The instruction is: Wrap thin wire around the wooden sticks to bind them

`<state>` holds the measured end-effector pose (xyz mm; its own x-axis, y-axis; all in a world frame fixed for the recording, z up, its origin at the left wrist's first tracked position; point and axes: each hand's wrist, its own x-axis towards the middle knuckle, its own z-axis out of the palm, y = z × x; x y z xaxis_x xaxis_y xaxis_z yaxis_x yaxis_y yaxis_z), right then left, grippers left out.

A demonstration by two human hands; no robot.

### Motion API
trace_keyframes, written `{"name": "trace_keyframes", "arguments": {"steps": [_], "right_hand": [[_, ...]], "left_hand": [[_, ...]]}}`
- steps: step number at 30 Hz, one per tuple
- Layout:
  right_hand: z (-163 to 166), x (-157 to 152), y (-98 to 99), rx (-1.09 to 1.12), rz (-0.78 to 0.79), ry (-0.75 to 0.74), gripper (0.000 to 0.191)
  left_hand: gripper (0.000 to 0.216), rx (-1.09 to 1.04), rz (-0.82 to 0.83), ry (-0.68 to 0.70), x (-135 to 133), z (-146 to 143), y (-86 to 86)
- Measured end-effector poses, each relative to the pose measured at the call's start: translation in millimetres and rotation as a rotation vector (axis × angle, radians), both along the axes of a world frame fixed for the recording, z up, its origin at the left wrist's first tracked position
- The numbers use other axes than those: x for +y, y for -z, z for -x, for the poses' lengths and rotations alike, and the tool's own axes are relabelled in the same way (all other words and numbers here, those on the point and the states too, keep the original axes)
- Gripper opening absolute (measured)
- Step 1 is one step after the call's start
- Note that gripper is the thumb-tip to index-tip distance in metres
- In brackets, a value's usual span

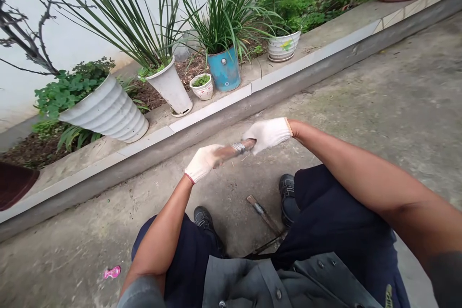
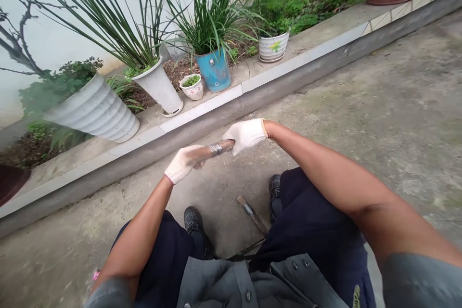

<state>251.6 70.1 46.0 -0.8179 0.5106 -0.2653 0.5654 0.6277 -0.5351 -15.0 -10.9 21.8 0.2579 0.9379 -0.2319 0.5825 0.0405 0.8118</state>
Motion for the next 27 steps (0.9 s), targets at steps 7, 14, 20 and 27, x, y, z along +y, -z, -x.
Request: {"name": "trace_keyframes", "arguments": {"steps": [7, 14, 20, 27], "right_hand": [[28, 4, -3.7, -0.043, -0.302, 0.521, 0.035], [31, 14, 5.0, -0.112, -0.343, 0.724, 0.034], [34, 11, 5.4, -0.051, -0.405, 0.725, 0.030], [47, 0, 16.6, -0.119, -0.380, 0.627, 0.029]], "left_hand": [[0.038, -0.111, 0.069, 0.045, -11, -25, 13.1], [0.034, -0.043, 0.078, 0.013, -1, -20, 30.1], [0.038, 0.026, -0.078, -0.172, 11, -2, 18.1], [0.038, 0.290, -0.086, 0.155, -4, -5, 0.6]]}}
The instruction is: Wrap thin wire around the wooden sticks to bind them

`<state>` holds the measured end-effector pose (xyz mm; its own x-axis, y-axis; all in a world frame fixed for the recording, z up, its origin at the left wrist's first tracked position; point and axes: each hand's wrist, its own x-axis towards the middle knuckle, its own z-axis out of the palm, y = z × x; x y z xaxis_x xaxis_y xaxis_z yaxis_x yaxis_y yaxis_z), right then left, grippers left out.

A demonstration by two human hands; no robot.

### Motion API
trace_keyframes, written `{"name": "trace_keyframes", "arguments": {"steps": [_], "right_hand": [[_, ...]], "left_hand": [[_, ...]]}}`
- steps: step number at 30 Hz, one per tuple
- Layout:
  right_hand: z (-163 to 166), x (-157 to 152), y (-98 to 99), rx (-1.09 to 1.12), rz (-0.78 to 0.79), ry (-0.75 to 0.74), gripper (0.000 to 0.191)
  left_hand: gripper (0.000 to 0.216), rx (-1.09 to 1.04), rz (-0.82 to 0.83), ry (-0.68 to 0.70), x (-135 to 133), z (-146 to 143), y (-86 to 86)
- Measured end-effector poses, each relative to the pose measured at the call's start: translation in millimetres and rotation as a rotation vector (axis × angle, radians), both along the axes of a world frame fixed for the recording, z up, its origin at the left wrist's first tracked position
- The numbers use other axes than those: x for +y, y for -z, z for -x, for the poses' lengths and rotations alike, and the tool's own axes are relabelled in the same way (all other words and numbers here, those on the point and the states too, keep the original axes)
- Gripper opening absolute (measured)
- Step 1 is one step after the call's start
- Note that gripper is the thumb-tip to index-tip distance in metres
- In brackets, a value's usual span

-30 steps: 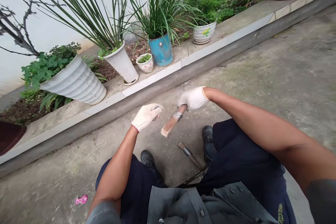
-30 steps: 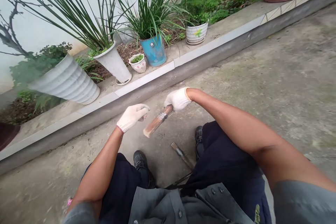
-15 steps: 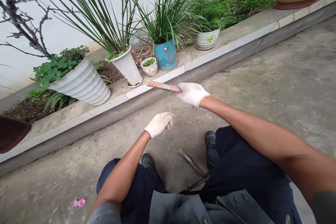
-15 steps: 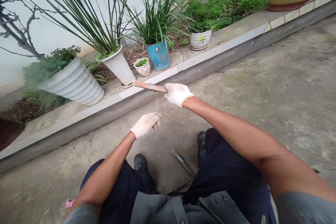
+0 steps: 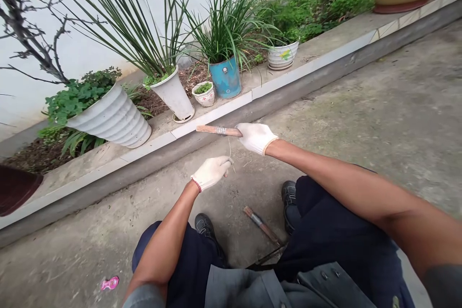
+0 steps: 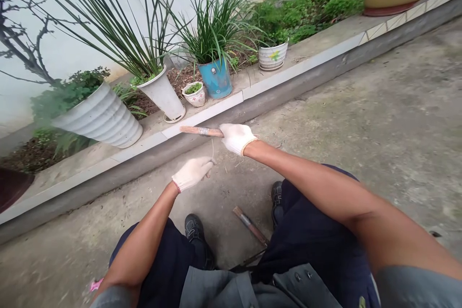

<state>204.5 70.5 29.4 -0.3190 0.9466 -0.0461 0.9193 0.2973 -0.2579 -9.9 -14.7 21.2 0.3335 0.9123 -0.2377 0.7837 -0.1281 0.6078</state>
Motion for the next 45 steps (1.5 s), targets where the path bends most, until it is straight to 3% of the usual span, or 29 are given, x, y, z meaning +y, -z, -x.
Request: {"name": "trace_keyframes", "arguments": {"steps": [5, 9, 12, 14, 16, 18, 20, 22, 26, 29, 32, 36, 40, 42, 45], "right_hand": [[9, -1, 2.9, -0.192, 0.101, 0.007, 0.032], [26, -14, 7.6, -0.373, 0.041, -0.104, 0.028], [26, -21, 7.6, -0.496, 0.031, -0.195, 0.023], [15, -21, 3.9, -0.496, 0.090, -0.328, 0.020], [-1, -21, -1.6, -0.423, 0.253, -0.532, 0.021], [-12, -22, -7.4, -0.290, 0.426, -0.748, 0.020], [-13, -23, -12.7, -0.122, 0.482, -0.841, 0.020], [-5, -22, -17.3, 0.053, 0.414, -0.763, 0.026], [15, -4, -22.2, 0.199, 0.215, -0.376, 0.037], [23, 11, -16.1, 0.083, 0.111, -0.175, 0.035], [34, 8, -1.0, -0.175, 0.046, -0.108, 0.036], [57, -14, 15.9, -0.441, 0.001, -0.175, 0.030], [57, -24, 14.0, -0.578, 0.069, -0.375, 0.023], [42, -21, 9.5, -0.536, 0.218, -0.528, 0.022], [18, -10, 4.0, -0.298, 0.415, -0.742, 0.024]], "left_hand": [[0.040, 0.052, -0.018, 0.020, -5, 10, -15.6], [0.035, 0.147, 0.085, 0.183, -12, 10, -8.1], [0.034, 0.183, 0.077, 0.191, -12, 10, -7.1], [0.034, 0.159, 0.001, 0.137, -9, 12, -12.1], [0.035, 0.093, -0.048, 0.080, -8, 14, -17.5], [0.035, -0.013, -0.013, 0.027, -7, 14, -18.8], [0.036, -0.145, 0.047, -0.009, -7, 12, -14.7], [0.039, -0.283, 0.090, -0.044, -6, 11, -6.9], [0.041, -0.451, 0.151, -0.134, -4, 11, 7.9], [0.034, -0.334, 0.215, -0.149, -5, 13, 13.2], [0.030, -0.127, 0.251, -0.089, -7, 16, 16.2], [0.031, 0.115, 0.101, -0.041, -1, 20, 20.4], [0.033, 0.259, -0.025, 0.040, 5, 22, 23.1], [0.034, 0.197, 0.032, 0.070, 4, 24, 24.2], [0.033, -0.058, 0.186, 0.093, 3, 30, 26.8]]}}
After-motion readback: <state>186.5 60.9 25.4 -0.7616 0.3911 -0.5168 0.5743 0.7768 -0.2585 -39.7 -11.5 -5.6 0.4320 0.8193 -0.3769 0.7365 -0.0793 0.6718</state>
